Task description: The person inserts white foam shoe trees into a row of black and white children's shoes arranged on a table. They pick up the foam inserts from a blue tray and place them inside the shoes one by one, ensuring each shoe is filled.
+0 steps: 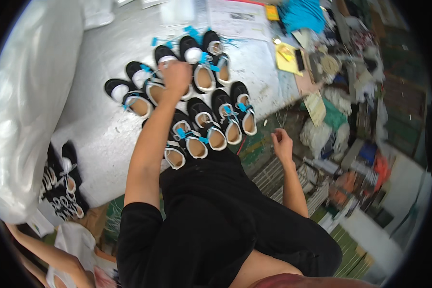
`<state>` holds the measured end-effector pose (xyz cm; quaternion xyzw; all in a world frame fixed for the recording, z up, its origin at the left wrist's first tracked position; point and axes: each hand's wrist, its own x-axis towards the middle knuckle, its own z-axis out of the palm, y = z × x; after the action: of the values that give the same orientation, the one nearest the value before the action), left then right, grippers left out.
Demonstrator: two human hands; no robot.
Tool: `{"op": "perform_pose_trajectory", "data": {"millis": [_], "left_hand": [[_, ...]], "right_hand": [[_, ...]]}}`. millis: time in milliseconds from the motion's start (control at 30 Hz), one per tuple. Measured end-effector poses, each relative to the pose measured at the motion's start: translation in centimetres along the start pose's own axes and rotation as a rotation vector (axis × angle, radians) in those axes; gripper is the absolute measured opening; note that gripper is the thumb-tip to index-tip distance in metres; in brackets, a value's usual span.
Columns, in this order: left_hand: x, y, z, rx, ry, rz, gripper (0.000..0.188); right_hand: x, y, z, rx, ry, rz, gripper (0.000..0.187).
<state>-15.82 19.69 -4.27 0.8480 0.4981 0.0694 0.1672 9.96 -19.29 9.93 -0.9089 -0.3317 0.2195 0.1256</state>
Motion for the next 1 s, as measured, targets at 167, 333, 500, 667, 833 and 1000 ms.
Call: {"op": "perform_pose_trajectory", "data": {"millis": [167, 333, 500, 667, 833, 1000], "left_hand": [[0.5, 1.6, -0.6, 0.078, 0.056, -0.041, 0.027], [0.9, 1.7, 0.0, 0.12, 0.071, -0.017, 0.029], [0.0, 2.1, 1.0, 0.11, 0.198, -0.059, 0.028], [-1.4, 2.5, 1.3, 0.036, 0.283, -0.304, 0.03], [-0.3, 0.8, 2.1, -0.029, 0.084, -0.414, 0.03], [-2.2, -1.0, 1.8, -0.066, 0.039, -0.3, 0.025]], "right_hand": [[-6.7, 5.2, -0.5, -0.01, -0.014, 0.121, 0.03], [-5.9, 12.1, -1.2, 0.002, -0.079, 0.213, 0.032], [8.4, 22.1, -3.0, 0.009, 0.086, 0.167, 0.033], [24.2, 24.9, -6.7, 0.093, -0.016, 0.156, 0.033], [34.0, 23.4, -8.5, 0.174, 0.18, -0.04, 0.03], [47.4, 17.0, -9.5, 0.243, 0.186, -0.24, 0.036]]}}
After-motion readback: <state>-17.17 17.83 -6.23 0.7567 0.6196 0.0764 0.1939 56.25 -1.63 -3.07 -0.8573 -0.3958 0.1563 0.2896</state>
